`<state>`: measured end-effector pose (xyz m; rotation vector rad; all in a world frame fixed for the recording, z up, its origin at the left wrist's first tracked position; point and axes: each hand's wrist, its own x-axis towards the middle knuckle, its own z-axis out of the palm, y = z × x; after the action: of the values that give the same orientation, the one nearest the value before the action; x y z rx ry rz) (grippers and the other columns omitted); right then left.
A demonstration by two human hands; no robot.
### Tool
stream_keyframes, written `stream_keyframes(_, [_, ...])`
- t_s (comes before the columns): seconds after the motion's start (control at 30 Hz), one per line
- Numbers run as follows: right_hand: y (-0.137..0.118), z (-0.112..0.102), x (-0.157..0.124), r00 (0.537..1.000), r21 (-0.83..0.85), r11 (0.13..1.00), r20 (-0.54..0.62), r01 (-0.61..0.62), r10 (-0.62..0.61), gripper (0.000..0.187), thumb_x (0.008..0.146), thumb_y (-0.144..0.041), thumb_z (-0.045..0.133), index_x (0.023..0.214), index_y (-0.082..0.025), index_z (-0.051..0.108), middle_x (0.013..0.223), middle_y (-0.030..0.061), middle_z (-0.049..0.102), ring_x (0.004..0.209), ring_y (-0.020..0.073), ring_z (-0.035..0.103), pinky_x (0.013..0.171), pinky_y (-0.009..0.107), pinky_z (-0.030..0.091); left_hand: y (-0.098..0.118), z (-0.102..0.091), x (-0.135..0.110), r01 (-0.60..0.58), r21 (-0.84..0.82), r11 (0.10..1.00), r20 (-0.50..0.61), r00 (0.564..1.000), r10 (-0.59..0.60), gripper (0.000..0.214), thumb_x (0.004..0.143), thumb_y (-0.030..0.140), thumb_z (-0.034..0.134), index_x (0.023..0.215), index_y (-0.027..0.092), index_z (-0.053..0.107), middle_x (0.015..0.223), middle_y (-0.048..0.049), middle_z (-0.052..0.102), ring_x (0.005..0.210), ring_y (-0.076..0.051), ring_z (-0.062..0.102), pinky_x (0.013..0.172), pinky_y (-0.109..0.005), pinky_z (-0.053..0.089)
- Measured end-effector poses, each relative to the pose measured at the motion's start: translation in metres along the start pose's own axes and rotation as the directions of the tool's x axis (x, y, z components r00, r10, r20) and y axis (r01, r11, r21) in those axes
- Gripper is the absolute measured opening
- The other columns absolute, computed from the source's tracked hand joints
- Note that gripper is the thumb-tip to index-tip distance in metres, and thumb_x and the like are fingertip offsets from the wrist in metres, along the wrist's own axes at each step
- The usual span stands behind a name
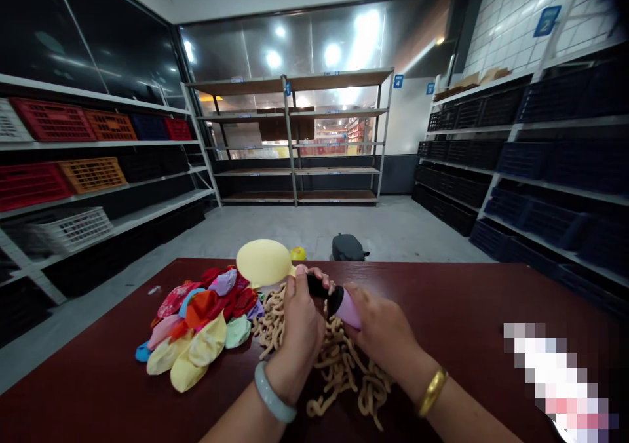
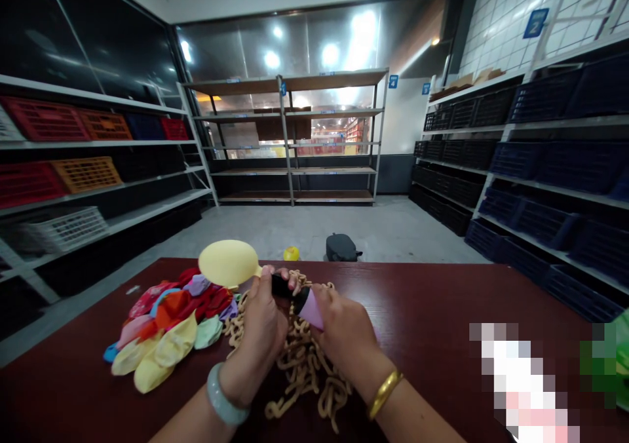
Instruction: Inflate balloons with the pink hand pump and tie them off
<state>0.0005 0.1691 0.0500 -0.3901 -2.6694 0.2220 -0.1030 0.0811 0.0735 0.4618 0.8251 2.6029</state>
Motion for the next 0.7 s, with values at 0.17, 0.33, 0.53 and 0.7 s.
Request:
stream_keyframes(0.17, [0.004, -0.003, 0.003, 0.998, -0.039, 0.999, 0.044, -0.033, 0.035, 0.052, 0.079, -0.039, 0.061, 0.127, -0.022, 0.047, 0.113, 0.0104, 0.064, 0.093, 0.0269, 0.064, 0.074, 0.035, 0.045, 0.035, -0.017, 0.031, -0.179, 0.029, 0.983, -0.067, 0.981, 0.18, 0.021, 0.084, 0.033, 0.062, 0.082, 0.02, 0.046, 0.068, 0.0012, 0.052, 0.055, -0.012, 0.051, 0.05, -0.024, 0.04])
stream_keyframes(0.33, [0.022, -0.004, 0.006, 0.997, -0.047, 0.999, 0.068, -0.022, 0.026, 0.048, 0.077, -0.044, 0.063, 0.119, -0.024, 0.052, 0.1, 0.0077, 0.068, 0.089, 0.0267, 0.065, 0.071, 0.034, 0.043, 0.059, -0.041, 0.059, -0.298, 0.033, 0.954, -0.163, 0.94, 0.299, 0.023, 0.081, 0.034, 0.065, 0.083, 0.02, 0.046, 0.066, 0.0021, 0.051, 0.053, -0.012, 0.05, 0.049, -0.025, 0.04])
stream_keyframes(0.53, [0.026, -0.004, 0.005, 0.995, -0.087, 0.992, 0.038, -0.086, 0.089, 0.04, 0.074, -0.056, 0.063, 0.095, -0.023, 0.057, 0.085, 0.006, 0.07, 0.075, 0.0277, 0.067, 0.06, 0.032, 0.037, 0.027, -0.03, 0.04, -0.21, -0.003, 0.978, -0.102, 0.973, 0.209, 0.028, 0.079, 0.037, 0.068, 0.081, 0.021, 0.044, 0.068, 0.002, 0.052, 0.057, -0.012, 0.052, 0.052, -0.024, 0.041])
stream_keyframes(0.7, [0.009, -0.004, 0.002, 0.997, -0.005, 0.997, 0.021, -0.079, 0.079, 0.034, 0.076, -0.047, 0.062, 0.1, -0.023, 0.056, 0.085, 0.0038, 0.071, 0.076, 0.0256, 0.068, 0.059, 0.03, 0.033, -0.01, -0.009, 0.003, -0.05, 0.054, 0.997, -0.066, 0.996, 0.053, 0.025, 0.084, 0.038, 0.061, 0.08, 0.02, 0.045, 0.07, 0.0011, 0.053, 0.06, -0.012, 0.051, 0.058, -0.026, 0.045])
